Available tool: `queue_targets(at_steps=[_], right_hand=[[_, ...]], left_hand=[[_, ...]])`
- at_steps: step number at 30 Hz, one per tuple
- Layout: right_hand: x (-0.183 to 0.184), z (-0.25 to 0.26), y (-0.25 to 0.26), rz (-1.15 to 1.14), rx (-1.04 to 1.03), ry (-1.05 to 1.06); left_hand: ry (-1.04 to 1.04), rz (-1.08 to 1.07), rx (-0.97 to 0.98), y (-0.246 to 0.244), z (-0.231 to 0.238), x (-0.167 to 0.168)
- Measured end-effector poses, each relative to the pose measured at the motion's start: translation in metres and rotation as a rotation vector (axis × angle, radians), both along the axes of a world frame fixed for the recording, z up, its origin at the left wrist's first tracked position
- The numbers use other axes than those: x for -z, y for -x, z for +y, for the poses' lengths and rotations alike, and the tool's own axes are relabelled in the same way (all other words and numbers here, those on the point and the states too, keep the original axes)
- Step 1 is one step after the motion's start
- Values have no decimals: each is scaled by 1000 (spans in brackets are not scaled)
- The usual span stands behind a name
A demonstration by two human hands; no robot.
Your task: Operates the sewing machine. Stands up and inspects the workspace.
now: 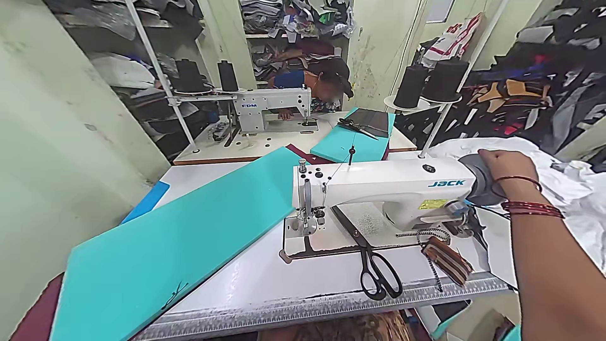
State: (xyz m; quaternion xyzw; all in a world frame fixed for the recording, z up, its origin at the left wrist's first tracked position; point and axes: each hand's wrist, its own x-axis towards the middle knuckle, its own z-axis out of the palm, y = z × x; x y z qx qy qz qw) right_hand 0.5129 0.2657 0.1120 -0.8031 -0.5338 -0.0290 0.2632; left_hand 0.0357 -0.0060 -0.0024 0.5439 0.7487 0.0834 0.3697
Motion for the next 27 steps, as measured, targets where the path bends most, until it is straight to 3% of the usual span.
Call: queue_targets(at_steps=[24, 27], right_hand=[[1, 1, 0, 15, -2, -11], [2, 2, -3, 7, -8, -12]], left_hand=[[-5, 14, 12, 1, 0, 2], [70, 34, 10, -1, 4, 4]])
